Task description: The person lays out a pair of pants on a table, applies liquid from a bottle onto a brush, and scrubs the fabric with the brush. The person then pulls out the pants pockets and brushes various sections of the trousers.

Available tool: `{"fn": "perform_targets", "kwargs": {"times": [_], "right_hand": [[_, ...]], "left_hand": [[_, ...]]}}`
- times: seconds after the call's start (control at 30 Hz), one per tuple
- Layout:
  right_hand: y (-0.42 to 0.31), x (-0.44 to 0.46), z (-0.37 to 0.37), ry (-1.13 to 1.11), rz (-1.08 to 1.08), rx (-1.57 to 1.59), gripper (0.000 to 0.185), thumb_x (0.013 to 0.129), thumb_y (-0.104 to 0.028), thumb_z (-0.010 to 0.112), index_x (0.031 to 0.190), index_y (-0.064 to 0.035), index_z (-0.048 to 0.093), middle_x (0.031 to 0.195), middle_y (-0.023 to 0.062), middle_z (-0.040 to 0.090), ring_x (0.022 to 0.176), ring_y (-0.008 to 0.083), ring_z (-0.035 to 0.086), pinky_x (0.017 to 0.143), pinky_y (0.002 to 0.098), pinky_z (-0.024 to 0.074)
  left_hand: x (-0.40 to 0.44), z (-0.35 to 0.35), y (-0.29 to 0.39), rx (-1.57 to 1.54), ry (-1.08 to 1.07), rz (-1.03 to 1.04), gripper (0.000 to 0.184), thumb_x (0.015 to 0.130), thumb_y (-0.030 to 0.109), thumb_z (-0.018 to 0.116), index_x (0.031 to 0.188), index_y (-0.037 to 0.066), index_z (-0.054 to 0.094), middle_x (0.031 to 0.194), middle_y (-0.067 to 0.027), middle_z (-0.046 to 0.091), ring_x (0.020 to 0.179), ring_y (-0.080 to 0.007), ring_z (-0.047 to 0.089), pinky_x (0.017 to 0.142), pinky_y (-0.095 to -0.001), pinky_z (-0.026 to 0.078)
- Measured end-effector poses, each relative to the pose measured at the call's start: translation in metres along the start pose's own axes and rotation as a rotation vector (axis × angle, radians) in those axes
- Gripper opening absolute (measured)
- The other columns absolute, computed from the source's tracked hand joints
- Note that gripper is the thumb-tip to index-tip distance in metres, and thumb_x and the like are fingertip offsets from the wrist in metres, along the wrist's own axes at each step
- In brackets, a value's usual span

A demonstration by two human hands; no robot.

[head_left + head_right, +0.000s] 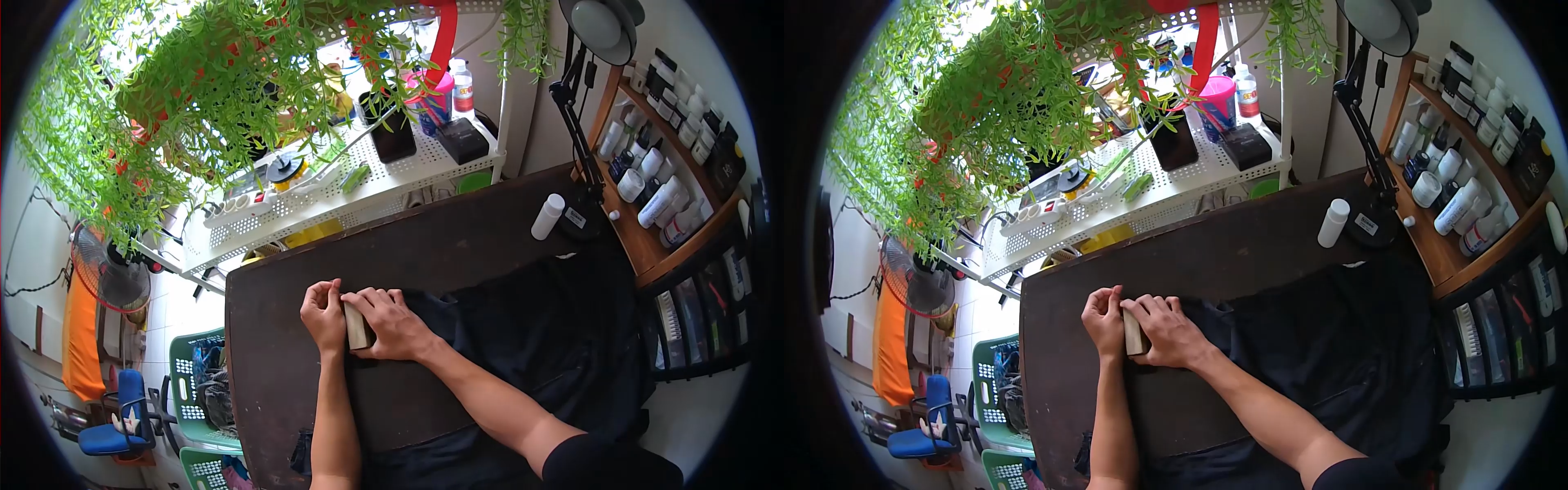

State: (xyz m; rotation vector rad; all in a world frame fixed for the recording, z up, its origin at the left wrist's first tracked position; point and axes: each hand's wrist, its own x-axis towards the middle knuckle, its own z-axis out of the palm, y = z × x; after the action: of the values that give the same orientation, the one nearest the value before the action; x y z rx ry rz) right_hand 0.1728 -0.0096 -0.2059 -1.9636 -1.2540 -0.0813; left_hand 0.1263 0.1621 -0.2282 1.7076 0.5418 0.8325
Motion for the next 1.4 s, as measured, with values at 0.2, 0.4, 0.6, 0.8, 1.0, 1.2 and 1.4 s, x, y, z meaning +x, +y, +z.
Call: {"fn": "perform_targets", "kwargs": {"times": [0.2, 0.4, 0.6, 0.8, 1.0, 1.2, 1.4], "right_hand": [[0.003, 0.002, 0.0, 0.017, -0.009, 0.026, 0.092, 0.074, -0.036, 0.091, 0.154, -0.0104, 0.054, 0.135, 0.01, 0.063, 0.114, 0.0294, 0.063, 0.103, 0.0433, 0.0407], [0.001, 0.002, -0.001, 0.003, 0.014, 0.024, 0.091, 0.075, -0.035, 0.091, 0.154, -0.0112, 0.054, 0.134, 0.0091, 0.064, 0.114, 0.0291, 0.063, 0.103, 0.0434, 0.0409], [0.002, 0.001, 0.003, 0.024, 0.013, 0.034, 0.092, 0.075, -0.035, 0.093, 0.154, -0.0112, 0.053, 0.134, 0.0086, 0.064, 0.114, 0.0289, 0.064, 0.104, 0.0437, 0.0412], [0.002, -0.001, -0.006, -0.039, -0.051, 0.142, 0.093, 0.074, -0.036, 0.093, 0.154, -0.0109, 0.052, 0.137, 0.0079, 0.064, 0.114, 0.0287, 0.064, 0.104, 0.043, 0.0416], [0.0, -0.001, 0.005, 0.021, 0.04, 0.071, 0.096, 0.073, -0.037, 0.094, 0.155, -0.0107, 0.052, 0.14, 0.0074, 0.064, 0.115, 0.0287, 0.063, 0.106, 0.0432, 0.0413], [0.001, -0.004, -0.002, -0.019, -0.011, 0.098, 0.096, 0.073, -0.036, 0.093, 0.156, -0.0108, 0.052, 0.143, 0.0072, 0.064, 0.116, 0.0283, 0.063, 0.106, 0.0422, 0.0417], [0.001, -0.002, -0.005, -0.015, -0.003, 0.107, 0.096, 0.074, -0.035, 0.093, 0.157, -0.0106, 0.052, 0.144, 0.007, 0.064, 0.117, 0.0282, 0.063, 0.107, 0.0421, 0.0414]], "left_hand": [[-0.003, 0.006, 0.016, -0.027, 0.02, -0.056, 0.01, 0.109, 0.008, 0.071, 0.109, -0.001, 0.075, 0.099, -0.0097, 0.08, 0.077, -0.0112, 0.07, 0.073, -0.0248, 0.057], [-0.005, 0.004, 0.022, 0.01, 0.026, -0.056, 0.011, 0.108, 0.006, 0.072, 0.111, -0.003, 0.077, 0.103, -0.0121, 0.083, 0.082, -0.0119, 0.074, 0.076, -0.0241, 0.059], [-0.007, 0.005, 0.02, 0.006, 0.009, -0.045, 0.014, 0.107, 0.008, 0.075, 0.111, -0.004, 0.078, 0.102, -0.0127, 0.084, 0.087, -0.0126, 0.077, 0.078, -0.0232, 0.059], [-0.005, 0.001, 0.017, -0.02, 0.015, -0.107, 0.014, 0.106, 0.009, 0.077, 0.108, -0.005, 0.077, 0.1, -0.0127, 0.084, 0.086, -0.0124, 0.077, 0.079, -0.0232, 0.059], [-0.006, 0.002, 0.015, 0.015, 0.036, -0.063, 0.012, 0.107, 0.008, 0.074, 0.105, -0.005, 0.076, 0.101, -0.0129, 0.084, 0.085, -0.0118, 0.076, 0.078, -0.0232, 0.059], [-0.006, 0.001, 0.012, 0.032, 0.038, -0.042, 0.011, 0.109, 0.004, 0.068, 0.107, -0.004, 0.075, 0.104, -0.0126, 0.084, 0.084, -0.0113, 0.075, 0.079, -0.0228, 0.059], [-0.004, 0.0, 0.014, 0.026, 0.031, -0.053, 0.015, 0.112, 0.006, 0.065, 0.108, -0.003, 0.075, 0.106, -0.0113, 0.084, 0.078, -0.0105, 0.071, 0.076, -0.0233, 0.058]]}}
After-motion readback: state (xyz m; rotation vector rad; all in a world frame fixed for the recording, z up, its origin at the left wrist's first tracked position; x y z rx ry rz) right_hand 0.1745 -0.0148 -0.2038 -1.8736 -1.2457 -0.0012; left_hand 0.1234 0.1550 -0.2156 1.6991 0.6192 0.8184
